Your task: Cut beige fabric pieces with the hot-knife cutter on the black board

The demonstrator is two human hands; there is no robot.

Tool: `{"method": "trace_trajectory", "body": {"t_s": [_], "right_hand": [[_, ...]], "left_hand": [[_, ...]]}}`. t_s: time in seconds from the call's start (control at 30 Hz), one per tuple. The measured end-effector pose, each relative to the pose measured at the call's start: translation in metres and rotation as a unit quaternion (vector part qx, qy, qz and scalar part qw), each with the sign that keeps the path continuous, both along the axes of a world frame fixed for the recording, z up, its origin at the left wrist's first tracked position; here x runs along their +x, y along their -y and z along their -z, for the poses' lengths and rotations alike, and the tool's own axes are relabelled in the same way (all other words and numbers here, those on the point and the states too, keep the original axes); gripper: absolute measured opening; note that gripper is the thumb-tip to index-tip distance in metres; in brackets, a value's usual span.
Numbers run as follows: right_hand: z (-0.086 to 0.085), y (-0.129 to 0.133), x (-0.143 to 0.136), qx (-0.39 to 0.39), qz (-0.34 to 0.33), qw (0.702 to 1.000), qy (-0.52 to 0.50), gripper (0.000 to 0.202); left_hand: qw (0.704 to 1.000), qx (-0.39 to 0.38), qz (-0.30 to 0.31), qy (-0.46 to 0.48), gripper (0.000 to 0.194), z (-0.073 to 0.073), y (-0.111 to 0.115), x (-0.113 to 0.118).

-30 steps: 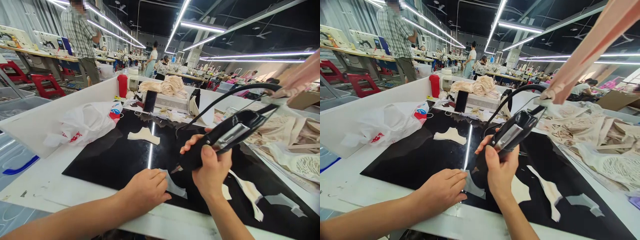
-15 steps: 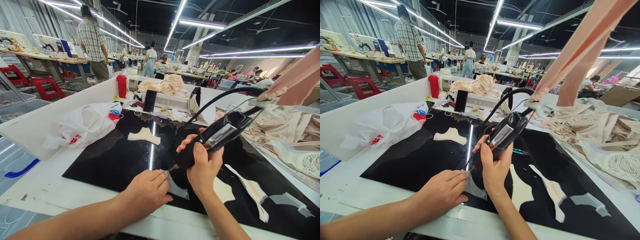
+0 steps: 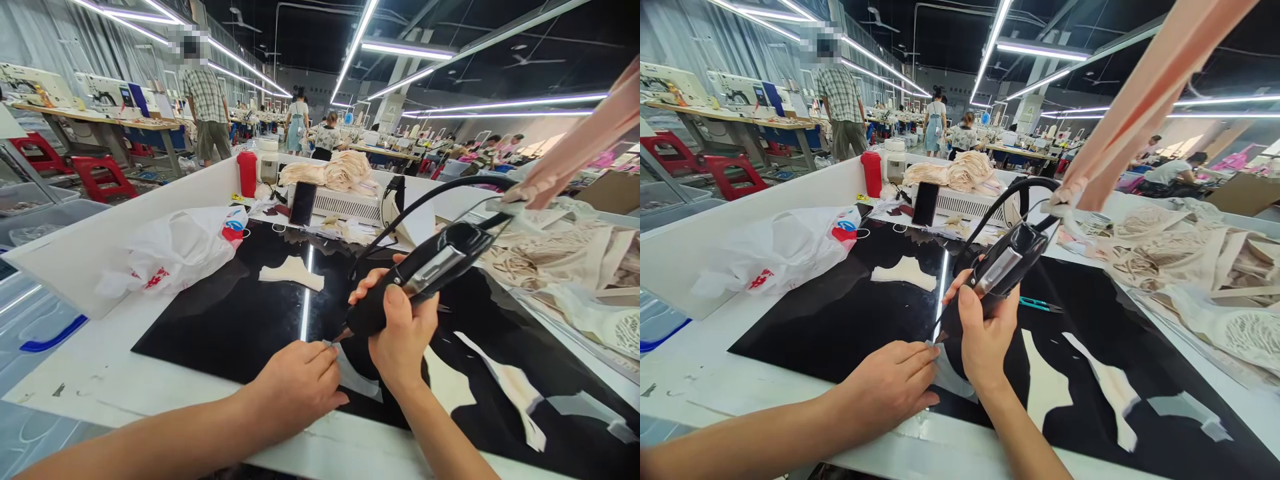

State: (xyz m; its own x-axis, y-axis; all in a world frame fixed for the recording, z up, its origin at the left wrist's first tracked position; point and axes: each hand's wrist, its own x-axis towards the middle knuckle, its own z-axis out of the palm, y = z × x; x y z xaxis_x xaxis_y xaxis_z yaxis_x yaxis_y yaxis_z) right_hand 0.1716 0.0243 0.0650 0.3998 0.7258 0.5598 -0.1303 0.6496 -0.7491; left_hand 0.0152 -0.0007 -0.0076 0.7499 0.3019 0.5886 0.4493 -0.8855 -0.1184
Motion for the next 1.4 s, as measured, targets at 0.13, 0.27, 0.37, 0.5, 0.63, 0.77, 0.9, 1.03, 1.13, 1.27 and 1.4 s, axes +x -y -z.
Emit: {"method": "trace_trajectory", "body": {"t_s": [0.13,0.27,0.37,0.5,0.63,0.77,0.9,1.03,1.13,1.27,1.4], "right_hand": [[0.001,-0.001,-0.001,-0.004,0.000,1.000,0.009,0.034],[0.000,-0.002,-0.002,-0.016,0.005,1.000,-0.006,0.039],[-0.001,-0.002,-0.005,-0.011,0.000,1.000,-0.024,0.041],[0.000,-0.003,-0.009,-0.020,-0.011,1.000,-0.017,0.040],[0.000,-0.004,-0.009,-0.026,-0.011,0.999,-0.015,0.039],[-0.006,-0.001,0.001,-0.019,-0.002,1.000,-0.016,0.037],[-0.011,0.013,0.018,-0.024,0.041,0.999,-0.010,0.038],[-0.010,0.034,0.034,-0.052,0.038,0.998,0.005,0.039],[-0.010,0.048,0.044,-0.060,0.033,0.998,0.012,0.043],[-0.015,0.056,0.054,-0.061,0.063,0.996,0.003,0.046],[-0.018,0.055,0.054,-0.058,0.081,0.995,-0.013,0.046]], "left_hand": [[1.000,-0.002,-0.003,-0.007,0.034,0.003,0.000,0.000],[1.000,-0.002,-0.002,-0.004,0.033,0.007,0.000,0.000],[1.000,-0.003,0.002,0.001,0.031,0.009,-0.001,0.001],[1.000,-0.009,0.006,0.012,0.031,0.010,-0.002,0.002],[1.000,-0.010,0.007,0.010,0.030,0.009,-0.002,0.002],[1.000,-0.024,0.002,0.000,0.025,0.004,0.000,0.001],[1.000,-0.026,0.001,-0.014,0.025,-0.001,0.002,-0.001],[1.000,-0.018,0.006,-0.001,0.025,0.000,0.001,-0.001],[1.000,-0.025,0.006,-0.005,0.023,0.002,0.001,-0.002],[0.999,-0.031,0.012,-0.012,0.027,0.002,0.001,-0.004],[0.999,-0.041,0.014,-0.022,0.027,-0.001,0.001,-0.007]]}}
